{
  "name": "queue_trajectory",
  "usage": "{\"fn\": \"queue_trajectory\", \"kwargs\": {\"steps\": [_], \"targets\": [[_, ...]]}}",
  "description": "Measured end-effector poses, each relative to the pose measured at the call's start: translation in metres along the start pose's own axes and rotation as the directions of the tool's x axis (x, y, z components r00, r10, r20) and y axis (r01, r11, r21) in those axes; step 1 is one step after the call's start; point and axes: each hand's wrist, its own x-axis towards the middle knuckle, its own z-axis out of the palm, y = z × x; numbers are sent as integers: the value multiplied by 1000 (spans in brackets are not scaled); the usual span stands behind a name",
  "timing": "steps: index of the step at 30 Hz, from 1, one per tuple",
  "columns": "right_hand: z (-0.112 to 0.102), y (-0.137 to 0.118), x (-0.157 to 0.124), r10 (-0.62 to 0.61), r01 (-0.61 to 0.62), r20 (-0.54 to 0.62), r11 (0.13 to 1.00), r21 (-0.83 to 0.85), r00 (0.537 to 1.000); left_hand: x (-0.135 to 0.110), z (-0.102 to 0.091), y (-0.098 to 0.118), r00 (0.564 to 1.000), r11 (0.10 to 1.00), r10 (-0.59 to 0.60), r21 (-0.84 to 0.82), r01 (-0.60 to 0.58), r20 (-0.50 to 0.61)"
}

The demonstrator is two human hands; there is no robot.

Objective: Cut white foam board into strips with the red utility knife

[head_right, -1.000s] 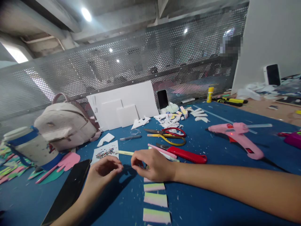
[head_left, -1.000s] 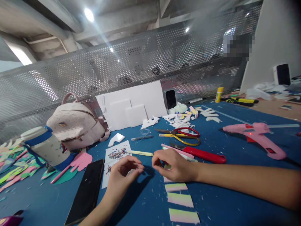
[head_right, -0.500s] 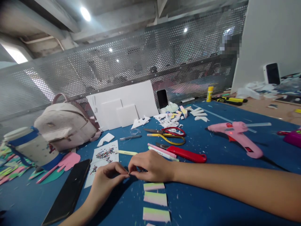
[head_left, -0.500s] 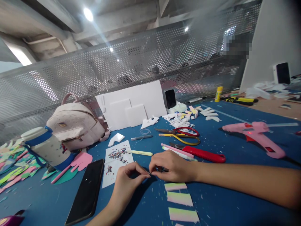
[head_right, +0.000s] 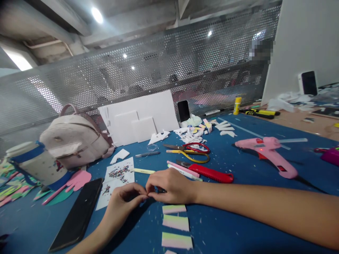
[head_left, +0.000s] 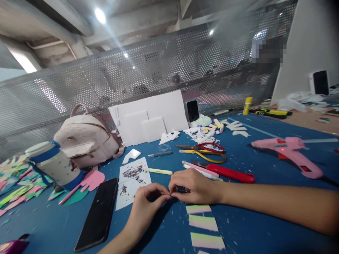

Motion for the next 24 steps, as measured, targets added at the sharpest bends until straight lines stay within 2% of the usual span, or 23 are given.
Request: {"fn": "queue_trajectory", "kwargs": {"steps": [8,14,18,24], "targets": [[0,-1,0,41,-41,-32,999,-25,999,-4,2,6,998,997,64,-41,-64,14],[0,-2,1,82,-86,-72,995,-46,994,-9,2,10,971,966,208,130,-222,116],[-1,-2,2,81,-84,-66,996,-31,994,-9,1,8,951,943,263,163,-289,161],[1,2,1,29,-29,-51,1000,10,998,-9,2,4,945,941,277,148,-303,173]]}}
